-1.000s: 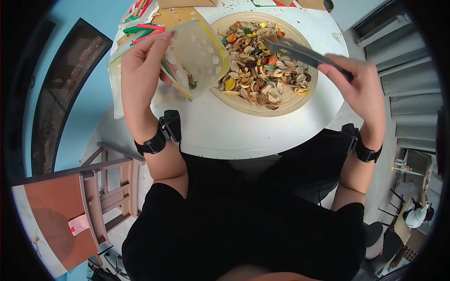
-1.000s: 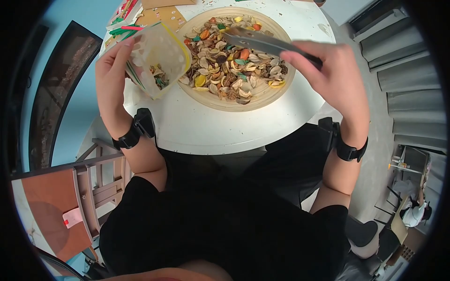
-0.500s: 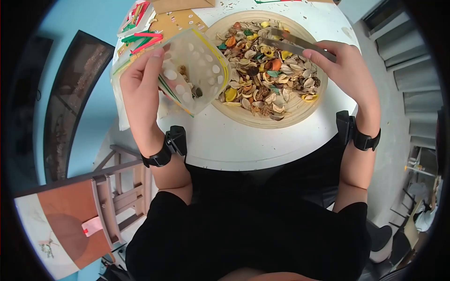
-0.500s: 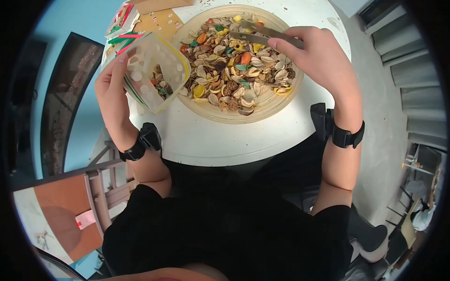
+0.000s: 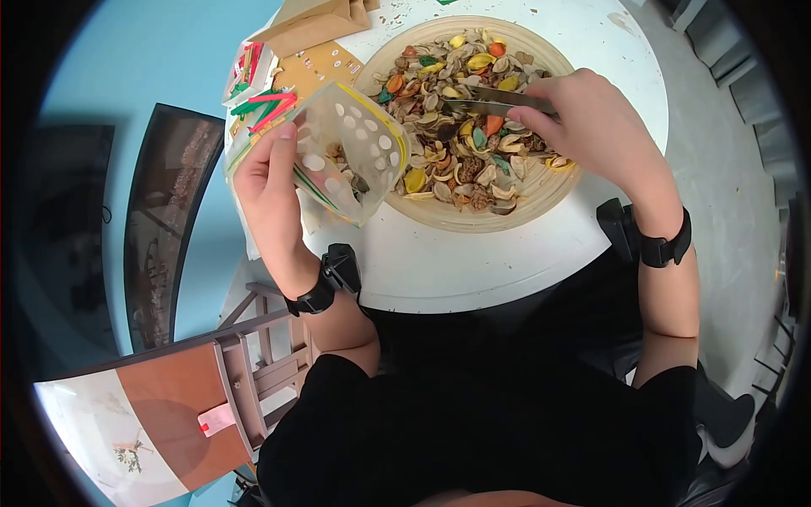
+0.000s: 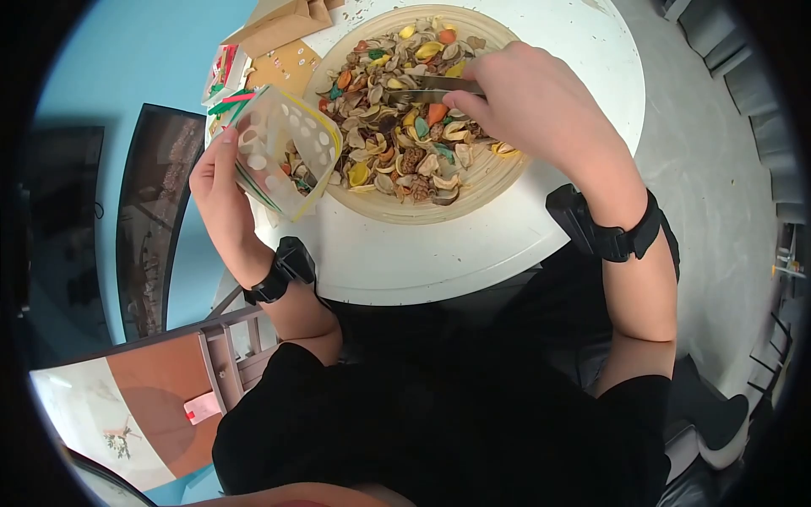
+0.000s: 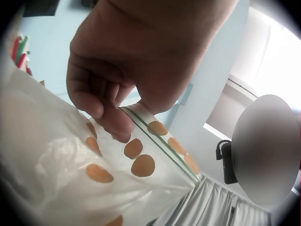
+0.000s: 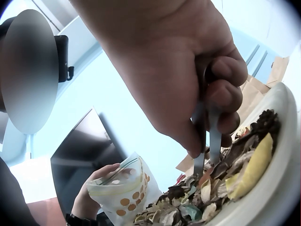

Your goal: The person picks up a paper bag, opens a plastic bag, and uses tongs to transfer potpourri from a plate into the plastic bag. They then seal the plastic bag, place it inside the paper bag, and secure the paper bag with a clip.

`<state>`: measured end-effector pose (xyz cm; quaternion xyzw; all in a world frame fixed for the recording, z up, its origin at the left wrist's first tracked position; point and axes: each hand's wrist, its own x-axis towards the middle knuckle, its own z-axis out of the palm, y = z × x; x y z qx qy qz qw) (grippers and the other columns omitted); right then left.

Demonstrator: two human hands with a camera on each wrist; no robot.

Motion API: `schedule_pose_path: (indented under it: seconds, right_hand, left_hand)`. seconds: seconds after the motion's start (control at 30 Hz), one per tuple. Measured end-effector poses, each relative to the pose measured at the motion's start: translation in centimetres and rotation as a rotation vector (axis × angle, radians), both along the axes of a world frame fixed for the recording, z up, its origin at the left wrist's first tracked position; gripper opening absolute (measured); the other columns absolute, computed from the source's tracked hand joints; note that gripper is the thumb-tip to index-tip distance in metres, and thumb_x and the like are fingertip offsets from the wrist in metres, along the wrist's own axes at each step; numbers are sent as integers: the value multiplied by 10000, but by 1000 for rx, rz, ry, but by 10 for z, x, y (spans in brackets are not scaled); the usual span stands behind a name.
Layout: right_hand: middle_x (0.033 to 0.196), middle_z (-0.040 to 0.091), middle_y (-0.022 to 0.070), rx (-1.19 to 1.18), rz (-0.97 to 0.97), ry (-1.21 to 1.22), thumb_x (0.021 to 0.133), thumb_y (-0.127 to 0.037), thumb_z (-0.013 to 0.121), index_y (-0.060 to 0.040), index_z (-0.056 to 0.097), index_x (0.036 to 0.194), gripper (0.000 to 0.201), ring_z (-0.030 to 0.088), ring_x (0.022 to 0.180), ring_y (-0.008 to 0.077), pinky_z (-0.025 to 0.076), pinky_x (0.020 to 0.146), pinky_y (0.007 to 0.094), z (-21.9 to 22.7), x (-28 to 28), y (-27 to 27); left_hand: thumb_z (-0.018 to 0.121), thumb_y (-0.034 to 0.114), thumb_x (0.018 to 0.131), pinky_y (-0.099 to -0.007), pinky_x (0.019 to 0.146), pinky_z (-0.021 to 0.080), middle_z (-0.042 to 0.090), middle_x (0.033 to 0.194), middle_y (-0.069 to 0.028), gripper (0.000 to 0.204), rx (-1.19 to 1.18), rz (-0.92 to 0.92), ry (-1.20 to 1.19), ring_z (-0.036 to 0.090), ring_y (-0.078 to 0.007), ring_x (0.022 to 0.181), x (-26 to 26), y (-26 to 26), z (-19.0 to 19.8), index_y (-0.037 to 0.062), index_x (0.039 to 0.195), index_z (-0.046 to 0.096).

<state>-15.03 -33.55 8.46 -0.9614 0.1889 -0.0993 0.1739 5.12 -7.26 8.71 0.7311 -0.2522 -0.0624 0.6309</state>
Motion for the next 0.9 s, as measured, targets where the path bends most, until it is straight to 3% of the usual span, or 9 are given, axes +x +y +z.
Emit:
schedule_pose_path:
  seconds: [0.23, 0.43, 0.53, 0.63, 0.73, 0.83, 0.9]
  right_hand:
    - [649, 660, 161, -51, 39, -25, 929, -270, 725, -48, 796, 932, 233, 665, 619, 321, 539, 625, 393, 6, -6, -7]
    - [606, 616, 149, 95, 82, -355, 921, -275, 747, -32, 781, 944, 247, 567, 525, 296, 453, 539, 364, 25, -8, 3]
    - [641, 617, 81, 158, 250, -319, 948, -187, 729, -11, 768, 1037, 202, 491, 537, 106, 393, 520, 253, 39, -9, 25]
    - [681, 647, 74, 219, 257, -255, 955, -197, 731, -1, 753, 1069, 228, 499, 565, 99, 401, 534, 244, 43, -8, 32]
    - [707, 637, 58, 343, 159, -442, 975, -264, 718, 4, 749, 1083, 291, 508, 602, 95, 415, 554, 247, 33, -8, 10]
    - [715, 605, 51, 198, -37, -344, 976, -359, 711, 14, 753, 1080, 390, 521, 631, 106, 434, 582, 266, 17, -11, -31]
    - [790, 696, 119, 165, -191, -106, 952, -441, 700, -6, 777, 1056, 455, 643, 695, 202, 511, 667, 323, 13, -12, -43]
  left_hand:
    - [656, 211, 1018, -217, 550, 472, 697, 841, -38, 305, 16, 8, 29, 613, -90, 598, -2, 0, 0, -53, 1148, 737]
    - [645, 228, 1022, -211, 549, 454, 699, 840, -36, 327, 10, -8, 29, 596, -79, 602, -5, -1, 3, -55, 1160, 732]
    - [631, 237, 1025, -208, 544, 446, 705, 865, -34, 341, 25, -7, 24, 579, -66, 617, -6, 0, 4, -54, 1173, 732]
    - [666, 227, 1014, -228, 534, 466, 702, 837, -46, 312, -17, 8, 41, 606, -92, 582, -4, 1, 2, -53, 1131, 740]
    - [668, 228, 1012, -229, 535, 473, 705, 845, -47, 311, -35, 25, 32, 606, -92, 587, -2, 1, 1, -52, 1125, 743]
    - [668, 230, 1011, -225, 543, 481, 706, 849, -47, 311, -37, 9, 33, 608, -91, 593, -1, 4, 2, -51, 1122, 744]
    - [669, 231, 1011, -222, 547, 485, 707, 851, -47, 311, -32, -12, 39, 609, -90, 597, 1, 6, 1, -50, 1120, 745]
